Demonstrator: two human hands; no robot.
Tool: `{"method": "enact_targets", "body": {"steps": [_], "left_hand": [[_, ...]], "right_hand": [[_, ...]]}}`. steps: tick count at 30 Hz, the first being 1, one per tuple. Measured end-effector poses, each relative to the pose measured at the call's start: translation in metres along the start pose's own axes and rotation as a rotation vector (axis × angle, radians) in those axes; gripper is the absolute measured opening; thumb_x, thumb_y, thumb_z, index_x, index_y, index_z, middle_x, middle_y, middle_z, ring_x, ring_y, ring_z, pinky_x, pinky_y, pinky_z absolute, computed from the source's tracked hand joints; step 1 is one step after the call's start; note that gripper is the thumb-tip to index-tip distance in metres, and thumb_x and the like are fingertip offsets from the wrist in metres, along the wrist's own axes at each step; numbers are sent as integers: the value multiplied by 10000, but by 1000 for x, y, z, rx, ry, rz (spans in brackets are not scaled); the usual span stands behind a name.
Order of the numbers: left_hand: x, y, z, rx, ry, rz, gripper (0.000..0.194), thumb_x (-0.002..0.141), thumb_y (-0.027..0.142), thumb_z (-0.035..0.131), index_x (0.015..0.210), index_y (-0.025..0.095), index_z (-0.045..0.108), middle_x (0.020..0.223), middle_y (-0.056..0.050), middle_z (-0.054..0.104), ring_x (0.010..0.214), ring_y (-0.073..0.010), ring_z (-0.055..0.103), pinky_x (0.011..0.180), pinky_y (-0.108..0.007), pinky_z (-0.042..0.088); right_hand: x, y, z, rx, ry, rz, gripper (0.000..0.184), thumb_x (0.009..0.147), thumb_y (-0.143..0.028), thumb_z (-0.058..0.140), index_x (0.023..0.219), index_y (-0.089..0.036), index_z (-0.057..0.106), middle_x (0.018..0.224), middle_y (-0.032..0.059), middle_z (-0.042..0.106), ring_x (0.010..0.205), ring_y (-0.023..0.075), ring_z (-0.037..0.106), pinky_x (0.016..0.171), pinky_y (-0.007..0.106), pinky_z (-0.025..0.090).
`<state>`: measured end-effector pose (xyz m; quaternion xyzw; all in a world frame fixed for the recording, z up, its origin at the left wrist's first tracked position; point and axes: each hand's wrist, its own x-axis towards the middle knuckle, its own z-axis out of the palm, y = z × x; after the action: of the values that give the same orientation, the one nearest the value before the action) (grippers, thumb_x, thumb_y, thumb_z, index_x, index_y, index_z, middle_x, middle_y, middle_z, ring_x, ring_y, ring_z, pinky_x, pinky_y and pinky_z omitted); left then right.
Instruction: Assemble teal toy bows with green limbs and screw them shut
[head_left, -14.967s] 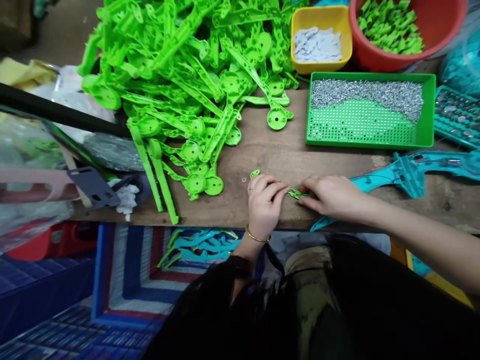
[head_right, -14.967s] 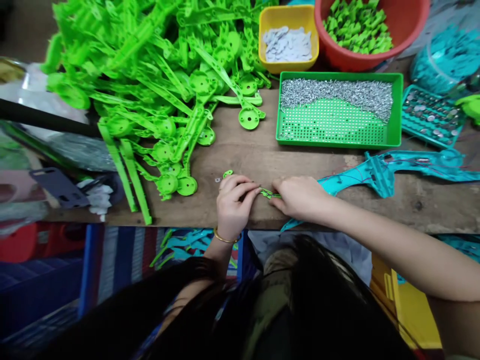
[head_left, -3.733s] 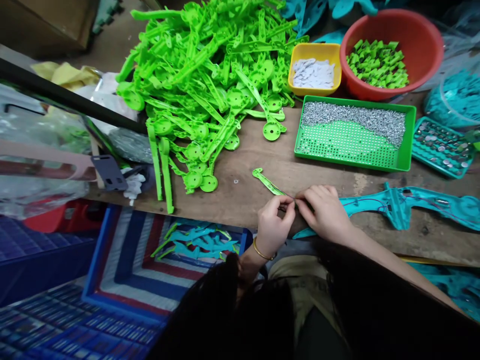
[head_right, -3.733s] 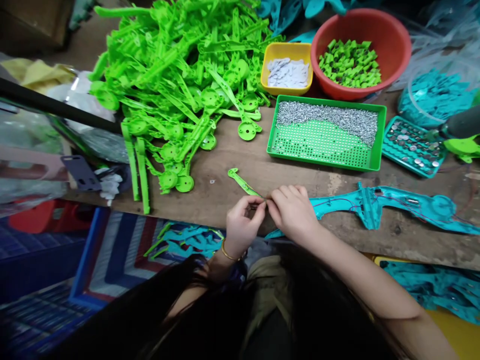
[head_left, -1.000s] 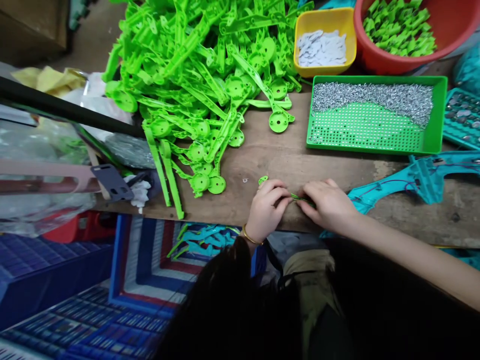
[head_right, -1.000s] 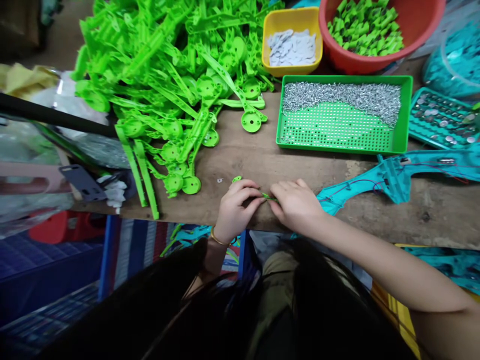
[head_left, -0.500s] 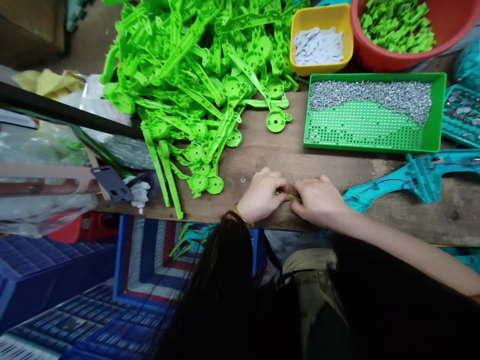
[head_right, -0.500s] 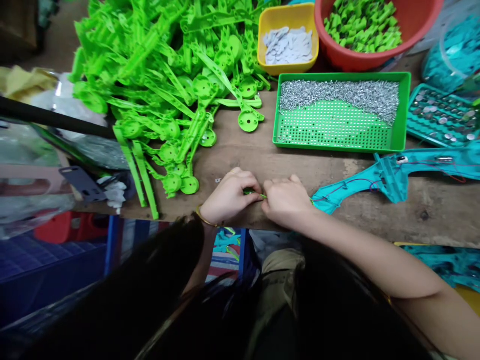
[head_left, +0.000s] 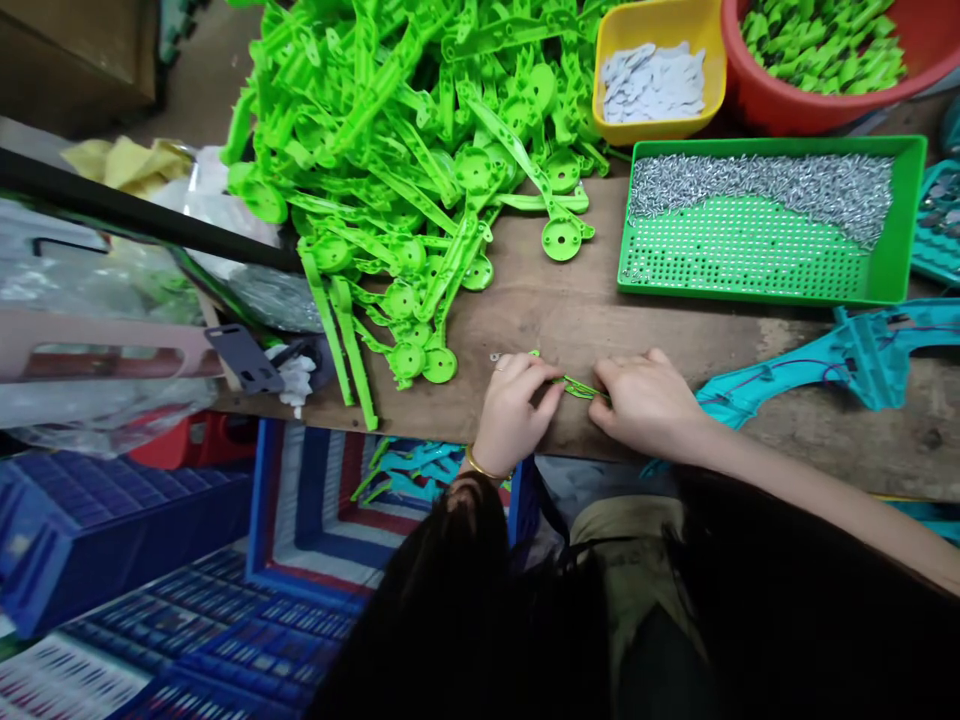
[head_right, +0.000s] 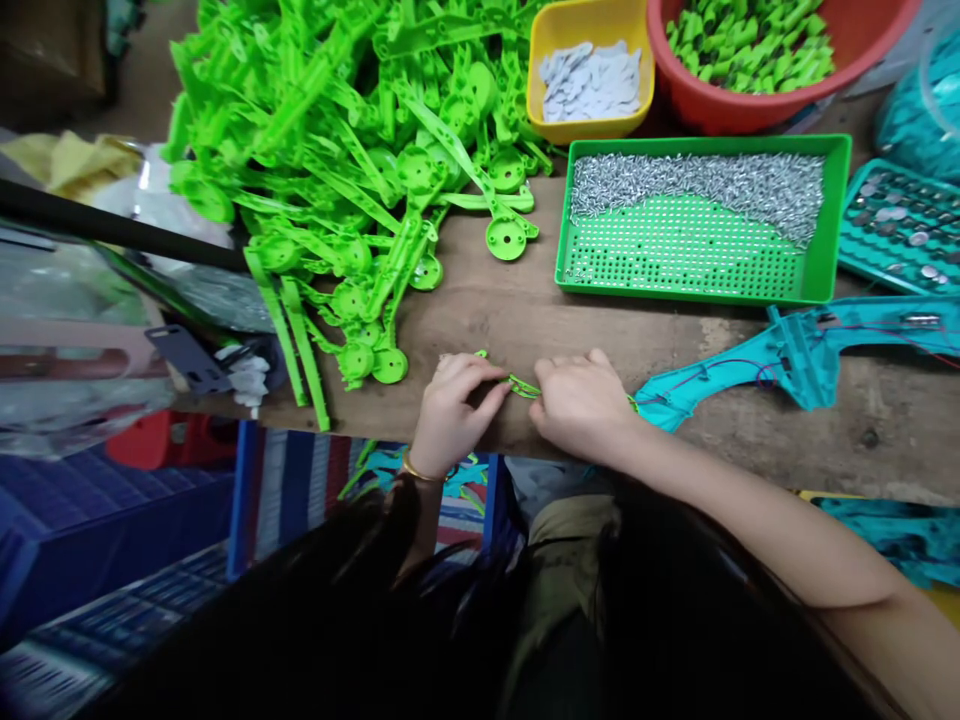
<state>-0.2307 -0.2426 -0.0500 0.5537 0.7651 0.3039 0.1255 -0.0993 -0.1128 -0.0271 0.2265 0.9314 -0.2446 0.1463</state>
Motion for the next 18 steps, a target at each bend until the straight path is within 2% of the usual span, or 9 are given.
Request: {"method": "enact_targets", "body": {"steps": [2, 5, 11, 15, 18], "left_hand": [[0, 4, 2, 16, 0, 24, 88, 868, 207, 605, 926, 186, 667, 950, -57, 625, 969, -205, 558, 895, -385, 440], [1, 7, 5, -7, -75, 73, 168, 859, 225, 615, 1017, 196, 666, 1073, -69, 625, 1066, -218, 535, 962, -404, 405], [9, 9, 8, -33, -141, -8, 71, 862, 217, 633, 865, 209, 703, 937, -24, 662, 968, -191, 554, 893, -376, 374], [18, 9, 5, -17, -203, -37, 62, 856, 219, 641, 831, 214, 698, 918, -10, 666, 942, -188, 544, 858, -374, 339], [27, 9, 4, 9, -241, -38, 72, 864, 215, 627, 829, 213, 689, 917, -7, 666, 949, -191, 538, 858, -374, 325]], "right_hand": [[1, 0, -1, -4, 2, -15, 216, 830, -274, 431, 879, -153, 602, 918, 119, 714, 868, 245, 634, 743, 365, 265], [2, 2, -4, 19, -25, -24, 222, 847, -275, 430, 898, -155, 609, 921, 111, 710, 873, 244, 635, 741, 362, 271], [-16, 16, -7, 66, -71, -76, 240, 916, -325, 463, 980, -168, 633, 986, 84, 687, 957, 244, 622, 800, 355, 298], [-32, 27, -4, 15, -9, -58, 233, 937, -301, 472, 1012, -179, 655, 990, 75, 669, 980, 245, 600, 802, 355, 294], [-31, 31, -2, 76, 50, -37, 230, 950, -297, 460, 994, -204, 667, 974, 46, 676, 965, 221, 599, 797, 347, 289]]}}
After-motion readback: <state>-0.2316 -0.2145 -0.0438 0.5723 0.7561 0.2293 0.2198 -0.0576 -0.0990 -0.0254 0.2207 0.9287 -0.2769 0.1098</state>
